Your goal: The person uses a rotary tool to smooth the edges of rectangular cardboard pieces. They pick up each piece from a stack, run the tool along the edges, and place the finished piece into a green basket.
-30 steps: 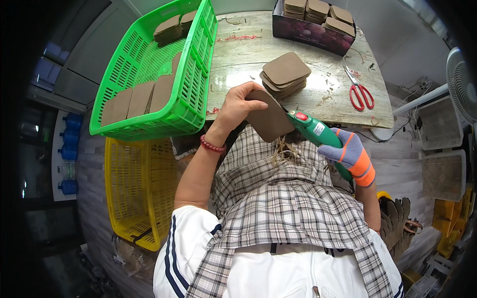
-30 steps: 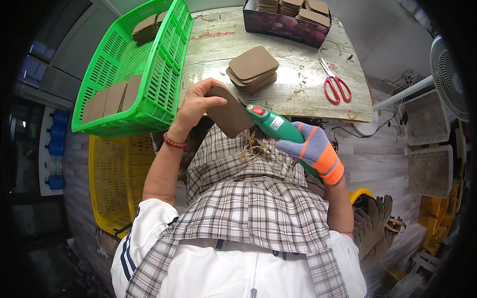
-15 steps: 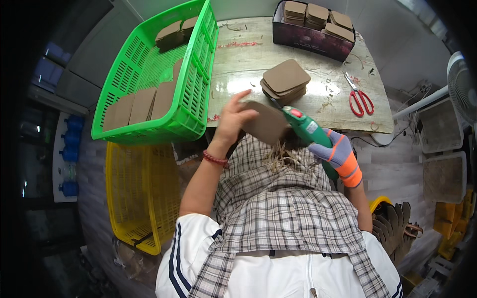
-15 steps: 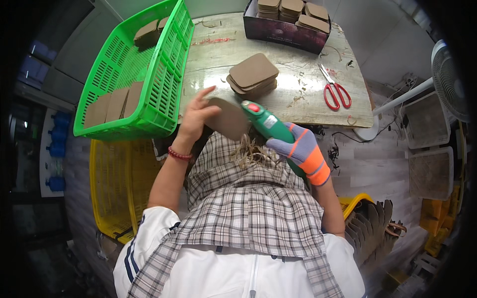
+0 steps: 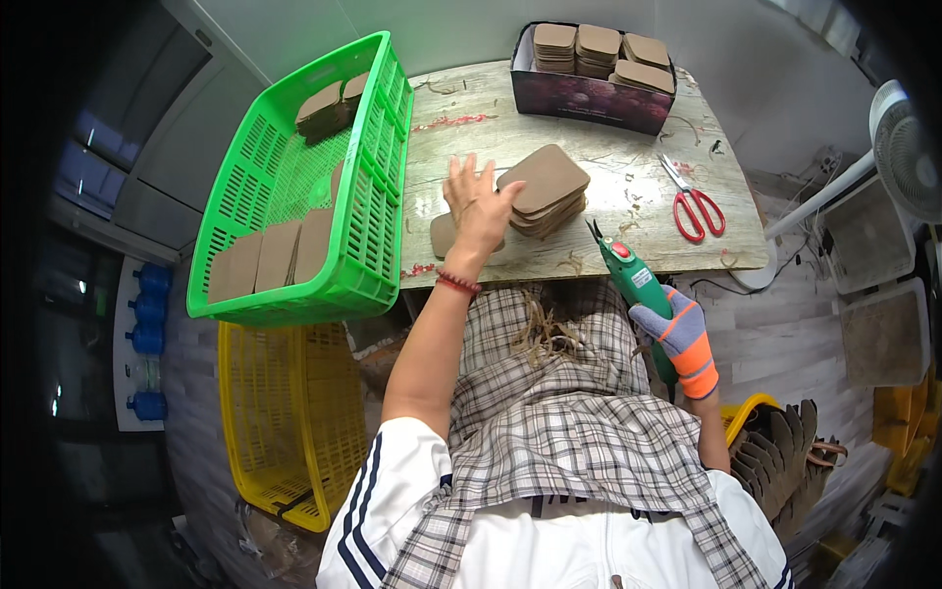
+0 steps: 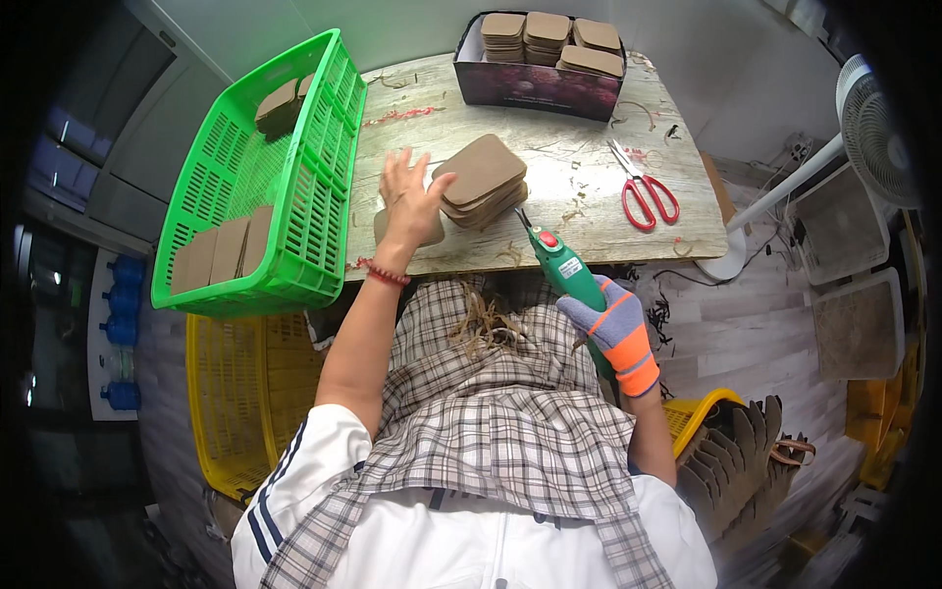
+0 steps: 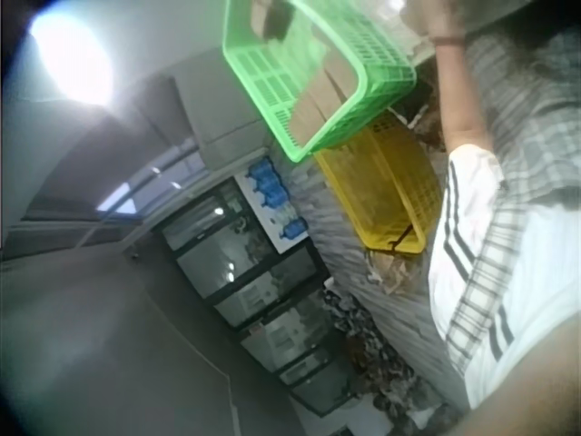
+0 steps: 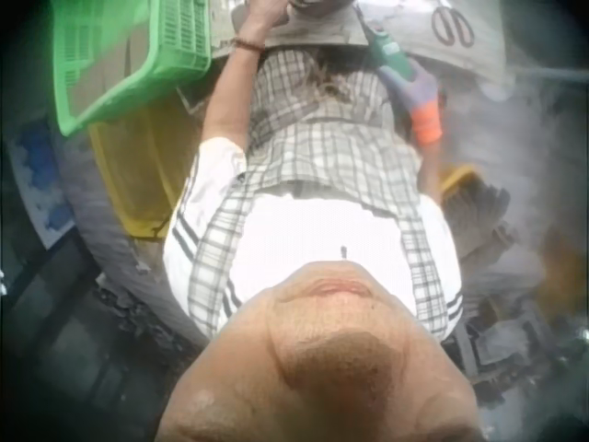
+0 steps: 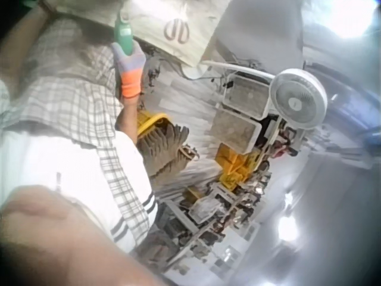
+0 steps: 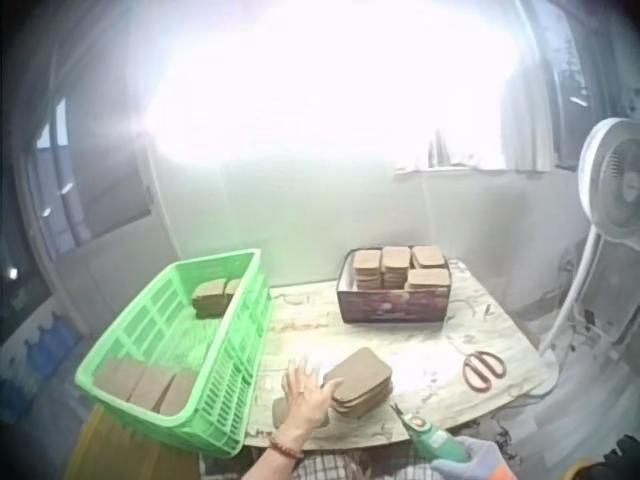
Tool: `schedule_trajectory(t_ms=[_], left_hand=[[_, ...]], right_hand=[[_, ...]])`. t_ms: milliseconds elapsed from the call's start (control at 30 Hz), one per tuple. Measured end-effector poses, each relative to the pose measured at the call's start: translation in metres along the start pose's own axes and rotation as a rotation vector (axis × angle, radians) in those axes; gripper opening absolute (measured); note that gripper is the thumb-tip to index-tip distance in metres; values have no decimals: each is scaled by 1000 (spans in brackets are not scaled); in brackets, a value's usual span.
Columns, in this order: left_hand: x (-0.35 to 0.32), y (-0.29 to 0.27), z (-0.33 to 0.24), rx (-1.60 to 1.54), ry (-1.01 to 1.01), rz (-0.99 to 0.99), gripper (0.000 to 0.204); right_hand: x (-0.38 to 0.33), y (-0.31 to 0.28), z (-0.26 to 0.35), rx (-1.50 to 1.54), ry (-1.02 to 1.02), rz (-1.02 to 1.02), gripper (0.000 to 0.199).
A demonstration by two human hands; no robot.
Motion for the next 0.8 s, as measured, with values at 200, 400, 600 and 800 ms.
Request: schedule_trajectory(t_ms=[200,400,600,800], left_hand=[[5,13,-23,-83,50,98,64],[10,-2,-32,-449,-99,110,31],[-28,10,-44,-1852,-633,339,26],[-49,19,-79,-2303,-817,395,37]], right_hand=[[-3,-8,0,1,-10,-56,35],[-2,-12,2,7,-24,-89,34],[1,-9,17,-100,-117,-121,34],[2,2,35,-9,-99,-109,33]])
Point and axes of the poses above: each hand's wrist, its own x-axis towards the middle knuckle, its own y-axis out of the palm, z = x × y, the point moved 7 cm from there along x, towards the middle knuckle, and after that the axes turned 12 degrees about -y, right-handed, at the moved point
